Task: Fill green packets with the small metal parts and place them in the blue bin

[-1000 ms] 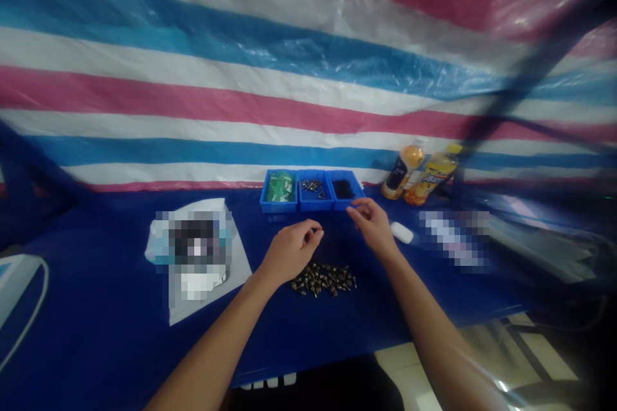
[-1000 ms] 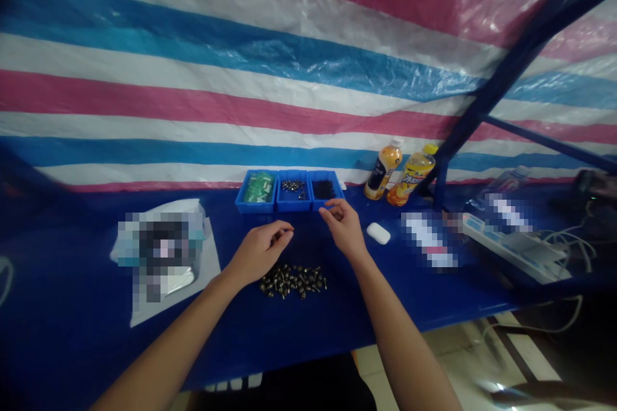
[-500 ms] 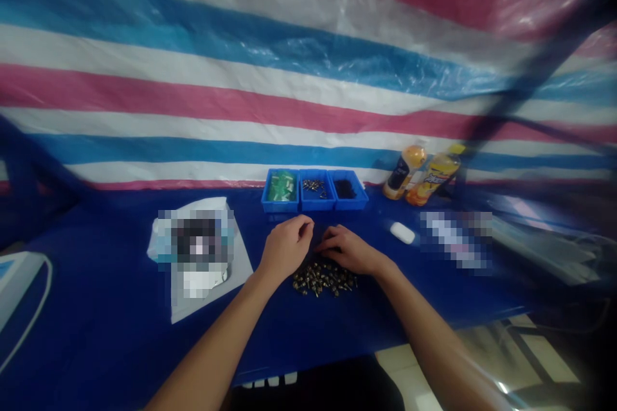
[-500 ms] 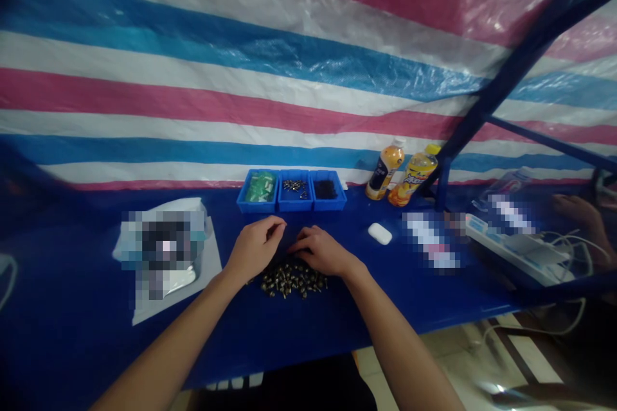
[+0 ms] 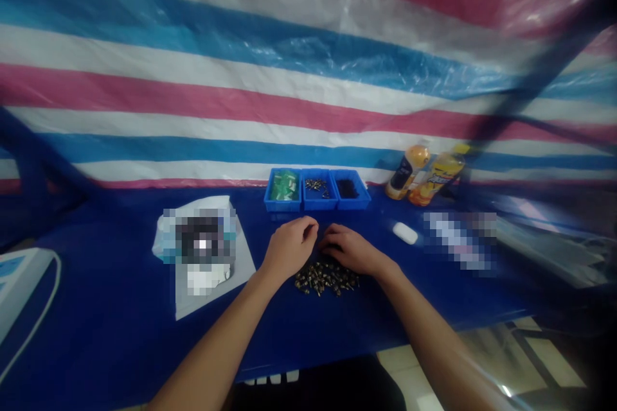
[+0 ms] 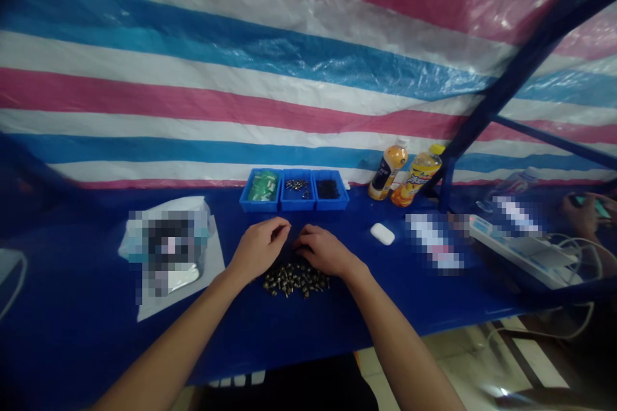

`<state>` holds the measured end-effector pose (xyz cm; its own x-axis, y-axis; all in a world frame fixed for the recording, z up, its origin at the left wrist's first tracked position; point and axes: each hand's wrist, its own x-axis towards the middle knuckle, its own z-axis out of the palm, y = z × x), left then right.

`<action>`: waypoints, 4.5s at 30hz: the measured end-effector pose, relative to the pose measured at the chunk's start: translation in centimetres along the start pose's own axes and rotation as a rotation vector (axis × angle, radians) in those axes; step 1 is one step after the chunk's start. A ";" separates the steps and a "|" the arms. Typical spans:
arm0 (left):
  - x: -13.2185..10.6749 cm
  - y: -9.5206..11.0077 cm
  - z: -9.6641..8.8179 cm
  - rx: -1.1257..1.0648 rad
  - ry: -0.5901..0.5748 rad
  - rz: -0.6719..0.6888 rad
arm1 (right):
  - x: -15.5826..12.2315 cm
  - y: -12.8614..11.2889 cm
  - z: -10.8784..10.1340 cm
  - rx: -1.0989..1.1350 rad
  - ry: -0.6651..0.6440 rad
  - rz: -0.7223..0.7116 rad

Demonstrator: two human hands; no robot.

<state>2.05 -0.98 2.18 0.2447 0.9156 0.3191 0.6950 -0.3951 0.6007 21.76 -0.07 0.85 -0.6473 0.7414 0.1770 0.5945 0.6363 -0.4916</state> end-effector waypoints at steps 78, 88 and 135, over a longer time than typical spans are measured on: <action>-0.1 -0.1 0.1 0.106 -0.065 0.017 | -0.5 -0.4 -1.6 0.038 -0.227 0.100; -0.1 -0.3 0.3 0.100 -0.067 0.029 | -0.4 -0.3 -1.3 0.027 -0.166 0.130; 0.0 -0.7 0.1 0.068 -0.302 0.217 | -0.2 1.4 -2.0 0.509 0.305 0.387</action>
<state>1.62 -0.71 1.63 0.5725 0.7958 0.1972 0.6461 -0.5860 0.4890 23.63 1.09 1.81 -0.2279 0.9682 0.1034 0.4096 0.1917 -0.8919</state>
